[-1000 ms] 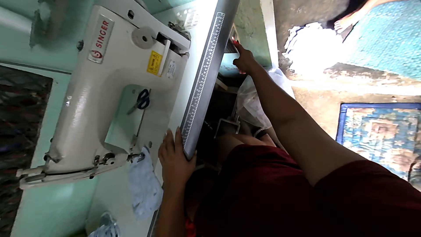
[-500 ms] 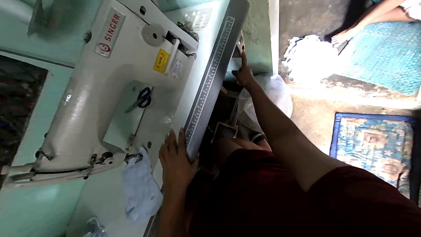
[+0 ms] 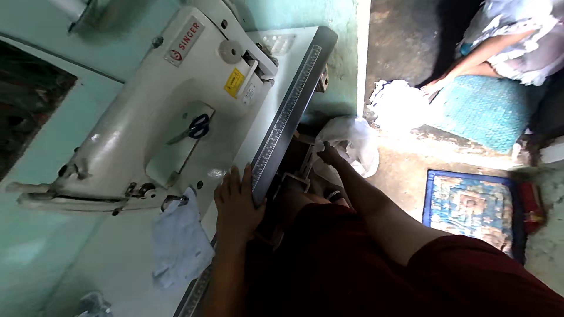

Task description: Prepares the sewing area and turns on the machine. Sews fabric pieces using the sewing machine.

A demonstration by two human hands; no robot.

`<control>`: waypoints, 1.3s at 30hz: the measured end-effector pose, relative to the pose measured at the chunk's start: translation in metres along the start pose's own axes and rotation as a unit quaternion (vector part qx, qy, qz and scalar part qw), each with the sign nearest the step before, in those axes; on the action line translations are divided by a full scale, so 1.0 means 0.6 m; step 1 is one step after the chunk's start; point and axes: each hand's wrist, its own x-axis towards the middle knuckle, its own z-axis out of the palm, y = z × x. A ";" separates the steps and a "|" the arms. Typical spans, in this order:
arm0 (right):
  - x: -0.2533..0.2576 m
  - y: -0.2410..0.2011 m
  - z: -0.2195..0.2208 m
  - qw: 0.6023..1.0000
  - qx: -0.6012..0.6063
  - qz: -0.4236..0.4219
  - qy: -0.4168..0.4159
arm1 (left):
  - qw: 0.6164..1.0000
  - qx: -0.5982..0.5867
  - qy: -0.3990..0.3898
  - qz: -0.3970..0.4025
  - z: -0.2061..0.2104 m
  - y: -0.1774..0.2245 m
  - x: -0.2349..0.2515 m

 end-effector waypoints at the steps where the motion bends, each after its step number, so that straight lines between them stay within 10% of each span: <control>1: -0.009 -0.011 -0.011 1.000 -0.003 -0.002 0.000 | 1.000 -0.001 -0.005 -0.001 -0.003 0.001 0.000; 15: -0.191 -0.234 -0.082 0.938 0.096 -0.293 0.158 | 0.987 -0.158 -0.006 0.038 -0.028 -0.026 -0.037; 21: -0.263 -0.267 -0.053 0.859 -0.001 -0.465 0.211 | 0.981 -0.180 0.068 -0.013 -0.068 -0.176 -0.138; 31: -0.415 -0.354 0.269 0.640 -0.348 -0.668 -0.151 | 0.969 -0.246 0.017 -0.018 -0.048 -0.308 -0.193; 39: -0.438 -0.359 0.300 0.623 -0.413 -0.645 -0.161 | 0.964 -0.267 -0.013 -0.003 -0.037 -0.313 -0.197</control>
